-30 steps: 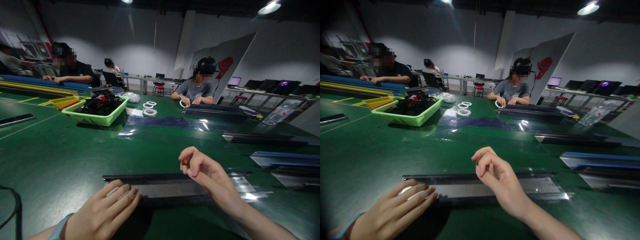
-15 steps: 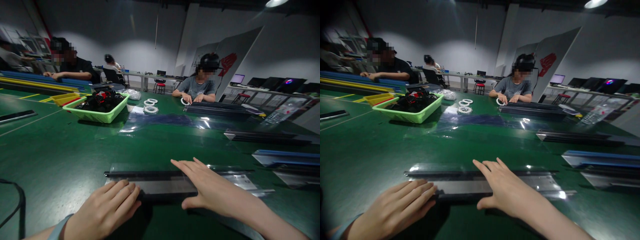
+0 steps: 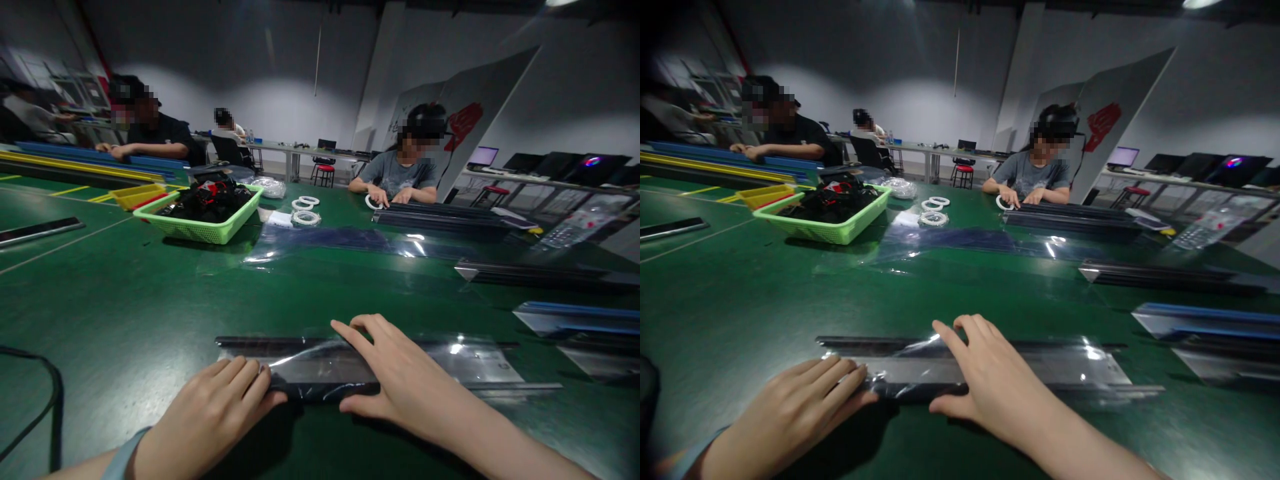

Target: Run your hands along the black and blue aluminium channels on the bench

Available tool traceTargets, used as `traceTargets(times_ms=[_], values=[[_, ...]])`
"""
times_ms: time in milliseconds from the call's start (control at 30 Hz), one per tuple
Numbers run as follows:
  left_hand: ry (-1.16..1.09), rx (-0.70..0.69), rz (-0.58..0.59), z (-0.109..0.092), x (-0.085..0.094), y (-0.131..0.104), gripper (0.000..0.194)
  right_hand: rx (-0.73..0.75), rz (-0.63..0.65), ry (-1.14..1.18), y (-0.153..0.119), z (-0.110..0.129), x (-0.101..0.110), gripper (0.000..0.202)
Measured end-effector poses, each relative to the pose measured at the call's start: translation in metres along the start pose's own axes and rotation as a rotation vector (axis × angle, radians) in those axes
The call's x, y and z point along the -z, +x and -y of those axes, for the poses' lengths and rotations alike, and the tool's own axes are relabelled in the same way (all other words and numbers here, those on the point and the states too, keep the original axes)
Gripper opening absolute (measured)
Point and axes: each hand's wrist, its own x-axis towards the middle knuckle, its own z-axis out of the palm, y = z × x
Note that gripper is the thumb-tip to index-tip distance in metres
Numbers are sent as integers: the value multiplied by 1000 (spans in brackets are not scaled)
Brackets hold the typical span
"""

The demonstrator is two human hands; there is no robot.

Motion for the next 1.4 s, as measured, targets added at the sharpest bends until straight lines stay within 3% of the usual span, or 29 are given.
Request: traceTargets(times_ms=[167, 400, 700, 933, 1133, 1400], values=[[48, 1, 25, 1, -5, 2, 21, 105, -9, -86, -3, -13, -3, 65], [165, -111, 14, 0, -15, 13, 24, 70, 7, -176, -17, -35, -12, 58], [131, -134, 4, -1, -15, 16, 24, 212, 4, -308, -8, -49, 4, 50], [47, -105, 37, 5, -20, 11, 25, 105, -39, -183, -7, -48, 3, 56], [18, -92, 50, 7, -20, 13, 24, 87, -82, -287, -11, -55, -2, 58], [-21, -4, 80, 8, -25, 12, 22, 16, -39, -285, -11, -52, -8, 67]])
